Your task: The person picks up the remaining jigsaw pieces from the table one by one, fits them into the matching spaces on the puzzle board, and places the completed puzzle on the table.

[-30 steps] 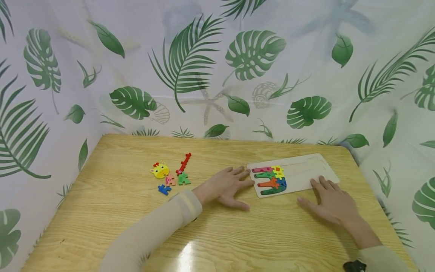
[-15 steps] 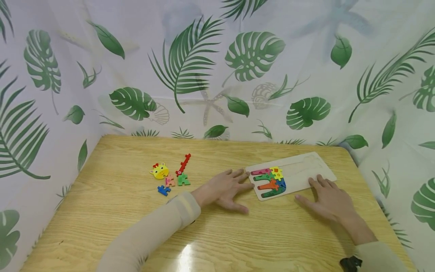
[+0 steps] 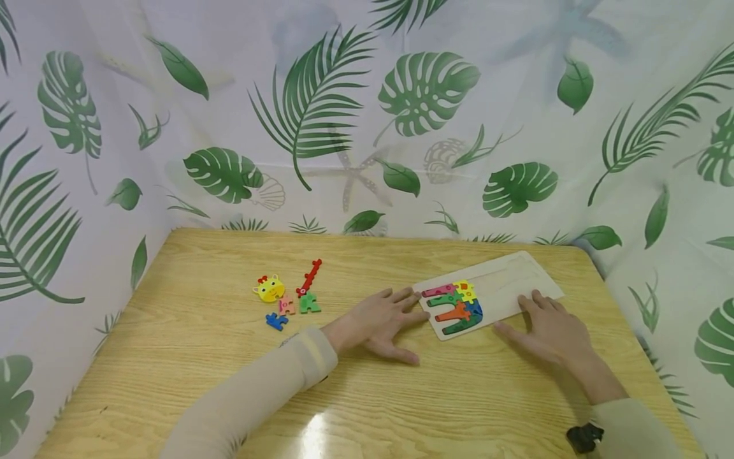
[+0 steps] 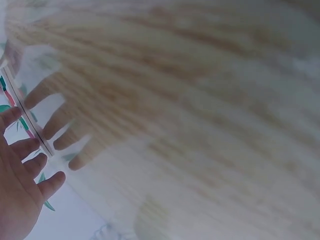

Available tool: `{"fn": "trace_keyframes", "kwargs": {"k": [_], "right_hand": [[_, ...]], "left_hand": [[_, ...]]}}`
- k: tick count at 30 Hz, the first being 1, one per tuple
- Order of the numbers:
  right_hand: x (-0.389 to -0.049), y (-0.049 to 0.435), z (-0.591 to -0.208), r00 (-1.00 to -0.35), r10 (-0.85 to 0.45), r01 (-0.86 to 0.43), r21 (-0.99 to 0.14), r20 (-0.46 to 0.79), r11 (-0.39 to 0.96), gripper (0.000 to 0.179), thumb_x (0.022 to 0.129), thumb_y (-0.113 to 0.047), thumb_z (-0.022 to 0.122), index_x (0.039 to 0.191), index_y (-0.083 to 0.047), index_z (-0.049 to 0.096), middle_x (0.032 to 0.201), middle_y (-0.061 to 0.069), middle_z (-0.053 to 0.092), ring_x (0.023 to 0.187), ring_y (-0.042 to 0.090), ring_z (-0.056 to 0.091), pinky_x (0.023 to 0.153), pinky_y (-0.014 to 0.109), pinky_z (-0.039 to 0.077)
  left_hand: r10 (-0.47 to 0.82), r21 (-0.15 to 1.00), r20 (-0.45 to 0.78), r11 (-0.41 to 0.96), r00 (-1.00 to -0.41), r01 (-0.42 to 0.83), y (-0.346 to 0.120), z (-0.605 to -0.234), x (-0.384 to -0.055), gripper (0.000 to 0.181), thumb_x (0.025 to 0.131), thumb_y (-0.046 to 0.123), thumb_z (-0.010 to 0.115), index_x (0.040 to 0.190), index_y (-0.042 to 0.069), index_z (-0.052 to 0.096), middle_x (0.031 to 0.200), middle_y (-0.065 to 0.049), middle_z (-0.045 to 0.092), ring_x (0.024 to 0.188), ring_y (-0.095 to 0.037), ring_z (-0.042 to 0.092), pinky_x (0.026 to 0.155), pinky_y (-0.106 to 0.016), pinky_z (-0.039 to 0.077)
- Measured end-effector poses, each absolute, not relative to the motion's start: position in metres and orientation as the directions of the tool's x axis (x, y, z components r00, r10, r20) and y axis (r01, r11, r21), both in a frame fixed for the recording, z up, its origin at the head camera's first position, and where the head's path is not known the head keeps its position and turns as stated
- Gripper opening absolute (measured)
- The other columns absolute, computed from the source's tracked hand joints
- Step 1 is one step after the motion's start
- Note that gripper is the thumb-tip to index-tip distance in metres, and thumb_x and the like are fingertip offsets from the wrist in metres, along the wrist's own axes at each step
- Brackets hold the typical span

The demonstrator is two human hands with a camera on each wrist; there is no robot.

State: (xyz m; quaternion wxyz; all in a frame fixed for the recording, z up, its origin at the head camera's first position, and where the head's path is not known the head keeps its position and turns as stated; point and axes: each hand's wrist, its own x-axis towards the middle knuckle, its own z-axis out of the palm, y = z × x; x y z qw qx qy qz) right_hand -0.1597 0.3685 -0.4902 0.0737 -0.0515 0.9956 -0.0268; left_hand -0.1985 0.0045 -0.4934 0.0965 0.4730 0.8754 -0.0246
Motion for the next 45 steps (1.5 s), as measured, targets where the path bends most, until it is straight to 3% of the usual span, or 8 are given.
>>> {"fn": "trace_keyframes", "kwargs": {"k": [24, 37, 45], "right_hand": [[-0.175, 0.359, -0.489, -0.986, -0.069, -0.059, -0.069, -0.151, 0.996, 0.110, 0.094, -0.085, 0.040, 0.152, 0.008, 0.046, 0.158, 0.041, 0.038, 0.141, 0.064, 0.040, 0.103, 0.075, 0.047], [-0.181, 0.355, -0.490, -0.990, -0.074, -0.063, -0.100, -0.116, 0.993, 0.102, 0.095, -0.082, 0.045, 0.143, 0.009, 0.053, 0.152, 0.040, 0.047, 0.132, 0.060, 0.050, 0.098, 0.071, 0.051], [-0.185, 0.352, -0.490, -0.989, -0.086, -0.074, -0.099, -0.120, 0.992, 0.103, 0.095, -0.080, 0.047, 0.145, 0.010, 0.051, 0.155, 0.042, 0.042, 0.136, 0.062, 0.047, 0.100, 0.072, 0.050]], "left_hand": [[0.805, 0.047, -0.205, 0.577, -0.557, 0.815, 0.004, -0.492, -0.188, 0.094, 0.093, 0.085, 0.044, 0.169, 0.031, 0.026, 0.178, -0.013, 0.017, 0.167, -0.031, 0.018, 0.132, -0.052, 0.028], [0.800, 0.040, -0.184, 0.586, -0.570, 0.809, 0.005, -0.491, -0.175, 0.097, 0.091, 0.087, 0.043, 0.168, 0.030, 0.027, 0.178, -0.014, 0.018, 0.166, -0.031, 0.020, 0.131, -0.052, 0.030], [0.791, -0.008, -0.178, 0.594, -0.585, 0.805, 0.006, -0.491, -0.169, 0.100, 0.089, 0.091, 0.040, 0.168, 0.031, 0.027, 0.177, -0.014, 0.022, 0.166, -0.030, 0.021, 0.131, -0.051, 0.031]]}}
